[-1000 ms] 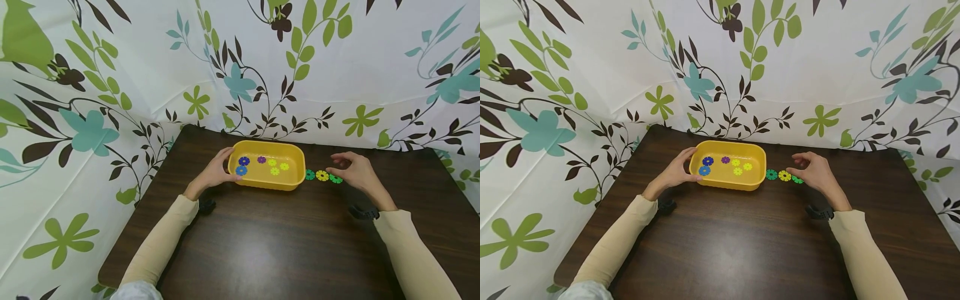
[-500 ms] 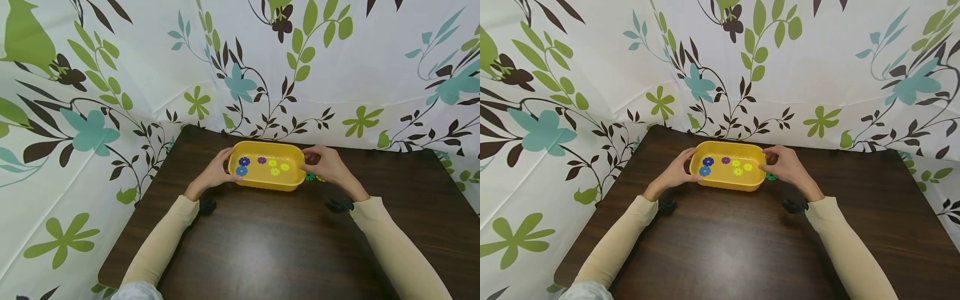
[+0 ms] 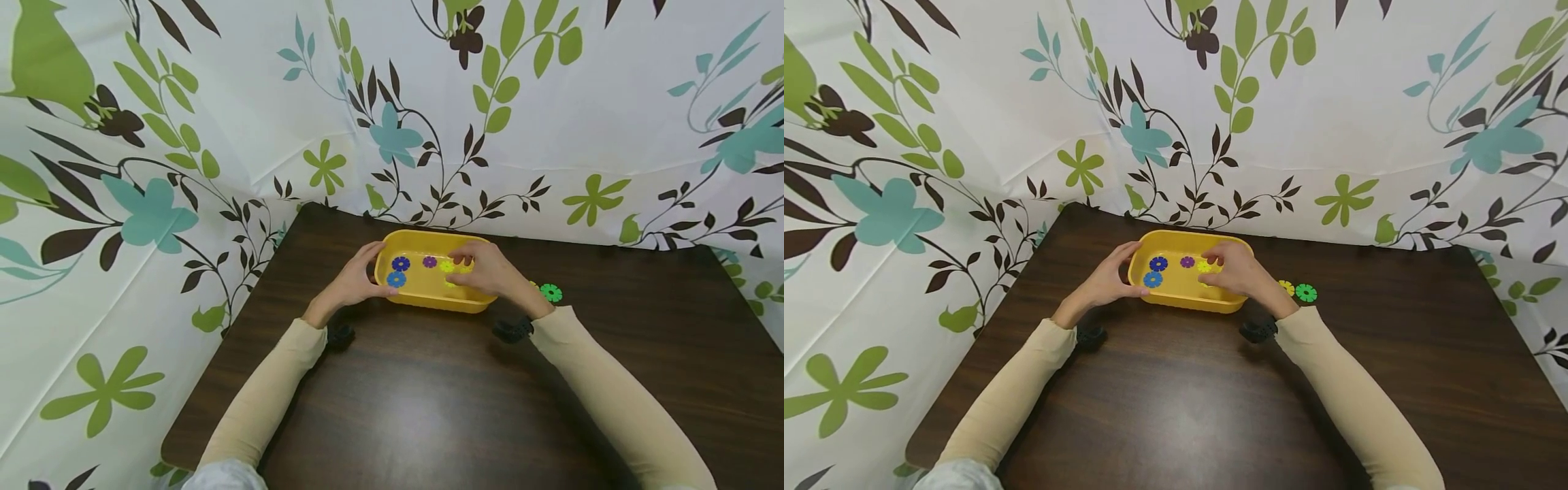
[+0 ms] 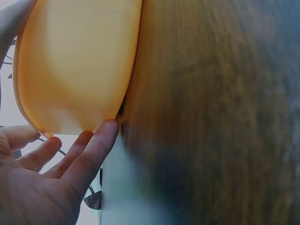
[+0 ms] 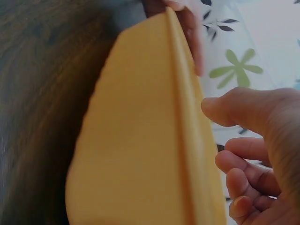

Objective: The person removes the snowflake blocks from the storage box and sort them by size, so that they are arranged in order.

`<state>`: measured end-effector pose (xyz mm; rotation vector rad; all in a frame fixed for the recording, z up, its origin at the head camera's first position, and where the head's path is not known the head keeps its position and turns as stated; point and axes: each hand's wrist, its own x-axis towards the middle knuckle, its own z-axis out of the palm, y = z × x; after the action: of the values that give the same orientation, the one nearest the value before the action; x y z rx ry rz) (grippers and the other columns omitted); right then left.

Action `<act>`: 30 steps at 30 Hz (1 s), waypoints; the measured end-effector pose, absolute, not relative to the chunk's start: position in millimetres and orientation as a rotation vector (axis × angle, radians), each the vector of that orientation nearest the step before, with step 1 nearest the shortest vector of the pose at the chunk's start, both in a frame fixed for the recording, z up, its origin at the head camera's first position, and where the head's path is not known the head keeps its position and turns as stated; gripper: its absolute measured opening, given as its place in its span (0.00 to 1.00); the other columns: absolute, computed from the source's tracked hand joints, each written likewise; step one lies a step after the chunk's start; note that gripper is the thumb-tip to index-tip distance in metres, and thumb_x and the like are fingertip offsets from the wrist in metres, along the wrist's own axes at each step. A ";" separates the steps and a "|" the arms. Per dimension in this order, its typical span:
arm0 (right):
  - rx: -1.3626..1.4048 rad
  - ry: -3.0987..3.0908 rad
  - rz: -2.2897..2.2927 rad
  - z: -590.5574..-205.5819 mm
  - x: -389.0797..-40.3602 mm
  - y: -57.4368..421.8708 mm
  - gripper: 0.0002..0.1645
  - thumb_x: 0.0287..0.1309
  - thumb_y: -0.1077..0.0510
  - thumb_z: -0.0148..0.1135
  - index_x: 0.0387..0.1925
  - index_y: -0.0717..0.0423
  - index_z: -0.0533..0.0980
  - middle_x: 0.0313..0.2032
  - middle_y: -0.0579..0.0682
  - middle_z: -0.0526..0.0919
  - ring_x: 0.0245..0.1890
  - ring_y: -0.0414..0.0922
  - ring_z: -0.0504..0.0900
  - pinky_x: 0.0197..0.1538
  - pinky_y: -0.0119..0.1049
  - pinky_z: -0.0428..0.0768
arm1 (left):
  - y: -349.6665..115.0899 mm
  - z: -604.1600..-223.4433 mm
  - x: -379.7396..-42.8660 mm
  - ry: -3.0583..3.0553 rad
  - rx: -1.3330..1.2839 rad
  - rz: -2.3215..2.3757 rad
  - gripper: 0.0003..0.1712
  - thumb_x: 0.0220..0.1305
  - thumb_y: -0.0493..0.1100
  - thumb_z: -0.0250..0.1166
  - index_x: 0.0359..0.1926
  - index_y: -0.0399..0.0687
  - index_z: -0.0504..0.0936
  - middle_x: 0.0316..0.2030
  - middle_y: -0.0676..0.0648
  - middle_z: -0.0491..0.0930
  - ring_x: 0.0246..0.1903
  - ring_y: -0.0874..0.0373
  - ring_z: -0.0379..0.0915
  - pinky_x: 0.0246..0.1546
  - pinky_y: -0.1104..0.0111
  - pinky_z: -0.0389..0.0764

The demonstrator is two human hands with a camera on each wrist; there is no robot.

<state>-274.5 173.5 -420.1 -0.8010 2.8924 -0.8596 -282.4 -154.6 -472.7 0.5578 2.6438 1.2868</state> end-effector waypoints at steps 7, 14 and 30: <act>-0.813 2.813 -0.839 -426.7 -279.9 142.4 0.29 0.61 0.50 0.80 0.57 0.64 0.87 0.48 0.59 0.92 0.46 0.54 0.84 0.52 0.48 0.84 | -154.5 -472.7 -282.6 2.652 0.567 1.275 0.66 0.55 0.58 0.85 0.87 0.50 0.58 0.86 0.44 0.55 0.71 0.43 0.69 0.67 0.50 0.86; -0.862 2.746 -0.758 -436.8 -290.1 109.9 0.31 0.61 0.50 0.81 0.60 0.63 0.86 0.49 0.57 0.90 0.48 0.53 0.86 0.56 0.49 0.87 | -154.3 -473.6 -282.4 2.655 0.569 1.278 0.66 0.56 0.57 0.85 0.87 0.49 0.58 0.86 0.44 0.55 0.69 0.46 0.70 0.63 0.53 0.89; -0.973 2.611 -0.665 -461.1 -322.3 74.4 0.12 0.65 0.51 0.78 0.38 0.57 0.87 0.21 0.45 0.73 0.25 0.43 0.71 0.32 0.33 0.68 | -155.2 -474.2 -283.6 2.627 0.605 1.330 0.63 0.57 0.55 0.85 0.86 0.49 0.59 0.85 0.43 0.56 0.70 0.45 0.70 0.62 0.55 0.89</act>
<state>-322.3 74.4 -461.1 -0.9731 2.6107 -0.6652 -283.6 -155.2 -474.2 0.6050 2.6271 1.3295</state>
